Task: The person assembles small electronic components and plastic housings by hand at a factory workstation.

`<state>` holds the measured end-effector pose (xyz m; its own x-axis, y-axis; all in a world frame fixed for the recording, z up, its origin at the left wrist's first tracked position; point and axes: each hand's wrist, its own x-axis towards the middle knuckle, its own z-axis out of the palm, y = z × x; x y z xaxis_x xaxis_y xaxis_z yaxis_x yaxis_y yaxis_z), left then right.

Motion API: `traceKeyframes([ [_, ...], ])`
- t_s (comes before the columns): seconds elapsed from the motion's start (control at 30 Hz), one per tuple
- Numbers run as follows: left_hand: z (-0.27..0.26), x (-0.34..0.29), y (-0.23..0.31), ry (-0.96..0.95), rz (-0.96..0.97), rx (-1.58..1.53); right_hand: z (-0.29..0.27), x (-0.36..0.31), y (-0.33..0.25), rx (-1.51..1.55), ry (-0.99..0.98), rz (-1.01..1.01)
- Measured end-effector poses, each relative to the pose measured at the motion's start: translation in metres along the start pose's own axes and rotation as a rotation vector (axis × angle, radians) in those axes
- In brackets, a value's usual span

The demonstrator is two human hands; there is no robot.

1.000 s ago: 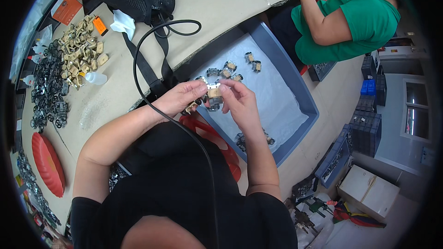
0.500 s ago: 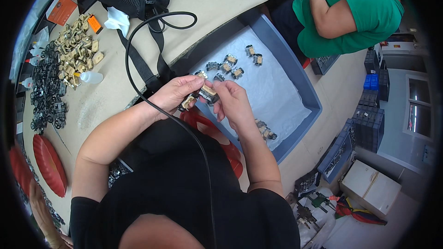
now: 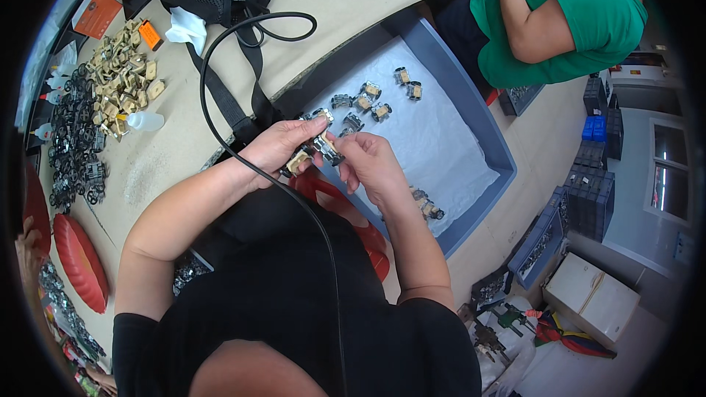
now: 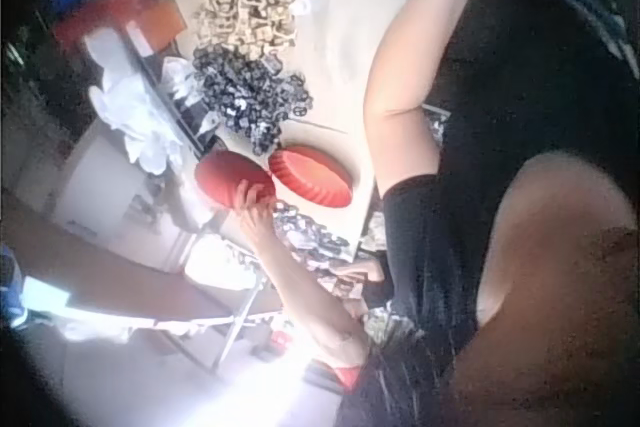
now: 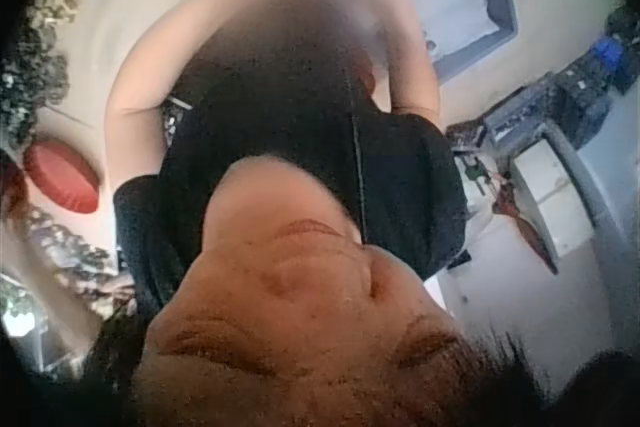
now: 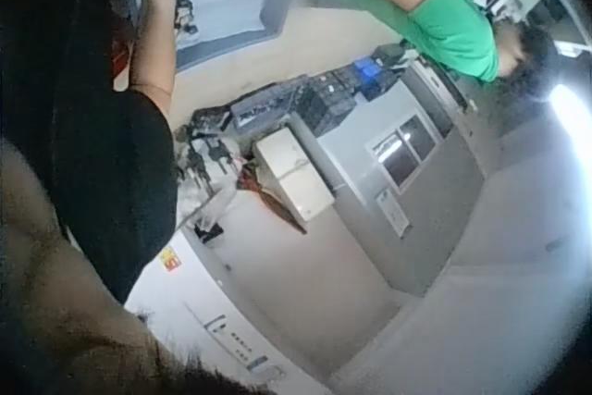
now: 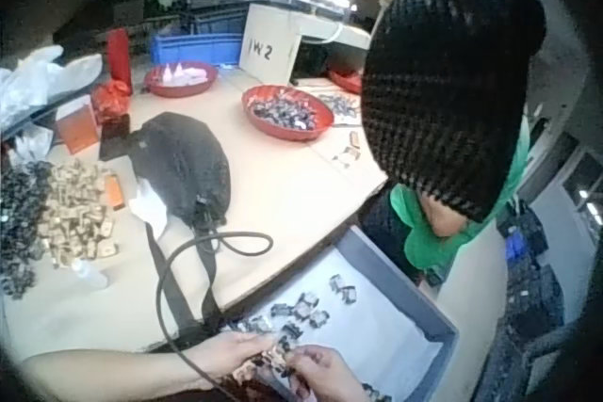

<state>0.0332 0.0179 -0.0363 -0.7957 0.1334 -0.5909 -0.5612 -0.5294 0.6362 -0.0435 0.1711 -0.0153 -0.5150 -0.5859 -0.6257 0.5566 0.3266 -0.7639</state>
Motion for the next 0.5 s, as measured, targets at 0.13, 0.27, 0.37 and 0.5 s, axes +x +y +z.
traceKeyframes([
  [0.13,0.0020,-0.0014,0.0019,0.001,-0.008,0.001,-0.0008,0.0002,0.0022,0.012,0.009,0.000],
  [0.27,0.0013,-0.0020,0.0020,-0.004,-0.004,-0.007,0.0004,-0.0010,0.0022,0.004,0.015,0.000],
  [0.37,-0.0008,-0.0018,0.0002,-0.005,0.005,-0.014,0.0016,-0.0006,0.0023,0.000,0.007,-0.007],
  [0.5,0.0046,-0.0007,0.0035,-0.020,0.030,-0.010,-0.0011,-0.0013,0.0026,0.022,0.011,-0.016],
])
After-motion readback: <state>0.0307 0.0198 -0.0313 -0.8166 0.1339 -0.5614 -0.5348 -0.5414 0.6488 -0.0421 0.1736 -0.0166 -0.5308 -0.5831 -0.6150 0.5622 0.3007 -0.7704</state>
